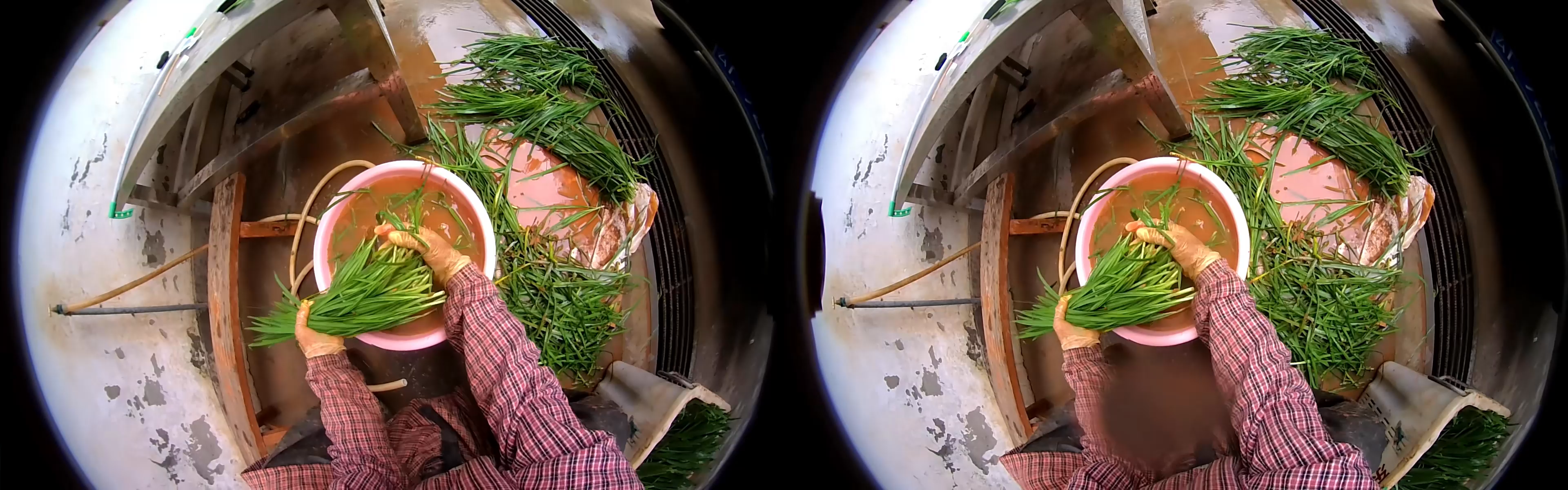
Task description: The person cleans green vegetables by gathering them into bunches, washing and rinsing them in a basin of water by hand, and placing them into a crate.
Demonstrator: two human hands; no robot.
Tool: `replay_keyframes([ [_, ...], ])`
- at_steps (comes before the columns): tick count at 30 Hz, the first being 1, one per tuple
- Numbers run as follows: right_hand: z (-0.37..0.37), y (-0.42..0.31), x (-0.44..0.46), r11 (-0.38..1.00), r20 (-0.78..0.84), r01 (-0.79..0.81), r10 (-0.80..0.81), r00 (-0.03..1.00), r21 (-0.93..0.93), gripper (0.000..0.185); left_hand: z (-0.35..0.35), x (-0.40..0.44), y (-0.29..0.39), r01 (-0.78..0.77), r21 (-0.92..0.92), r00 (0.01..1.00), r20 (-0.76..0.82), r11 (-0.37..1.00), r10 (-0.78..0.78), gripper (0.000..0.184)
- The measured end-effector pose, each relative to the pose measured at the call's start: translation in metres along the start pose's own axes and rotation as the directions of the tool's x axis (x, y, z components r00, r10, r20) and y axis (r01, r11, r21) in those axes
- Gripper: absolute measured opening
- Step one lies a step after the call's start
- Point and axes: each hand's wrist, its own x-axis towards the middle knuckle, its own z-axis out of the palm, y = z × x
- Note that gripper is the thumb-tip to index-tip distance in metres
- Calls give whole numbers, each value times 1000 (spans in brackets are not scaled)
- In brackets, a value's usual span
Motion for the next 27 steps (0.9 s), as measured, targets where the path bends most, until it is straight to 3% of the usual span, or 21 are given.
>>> replay_keyframes([
  [1, 3, -2, -2, 1000, 0, -7, 7, 1000, -6, 46, -1, 4, 2, 2, -8, 1000, -5, 1000, -2, 25],
  [3, 8, -3, -2, 974, -97, 24, -47, 994, -226, 38, -10, 14, 6, -60, -125, 996, 54, 990, 67, 21],
  [4, 12, -3, 0, 856, -159, 165, -273, 949, -491, 35, 3, 6, 12, -105, -168, 993, 33, 980, 112, 17],
  [5, 13, -5, 1, 847, -142, 158, -263, 954, -508, 35, 10, 3, 16, -127, -224, 992, -15, 966, 127, 16],
  [8, 10, -5, 1, 943, -384, 88, -215, 898, -322, 31, 34, -16, 23, -182, -259, 982, 7, 949, 190, 15],
  [12, -6, -15, -4, 966, -407, 121, -208, 890, -229, 26, 33, -8, 26, -206, -354, 970, 45, 912, 237, 14],
  [15, -25, -44, -15, 948, -485, 133, -264, 834, -288, 23, 22, 9, 36, -230, -404, 949, 107, 885, 296, 15],
  [19, -21, -120, -35, 805, -336, 223, -458, 823, -549, 25, 24, 8, 42, -238, -410, 951, 85, 881, 297, 16],
  [21, -18, -165, -48, 768, -272, 117, -360, 892, -630, 28, 25, 5, 46, -239, -422, 954, 63, 874, 291, 16],
  [23, -10, -180, -64, 695, -333, 23, -373, 866, -719, 29, 33, 8, 37, -289, -387, 936, 79, 876, 344, 14],
  [25, -8, -192, -83, 624, -388, -74, -384, 838, -778, 37, 32, 16, 32, -250, -415, 911, 205, 875, 357, 15],
  [26, -24, -188, -90, 559, -417, -166, -358, 835, -812, 43, 36, 14, 32, -235, -420, 908, 228, 877, 352, 16],
  [27, -51, -174, -99, 371, -431, -309, -312, 847, -876, 50, 41, 14, 31, -229, -423, 906, 236, 876, 351, 17],
])
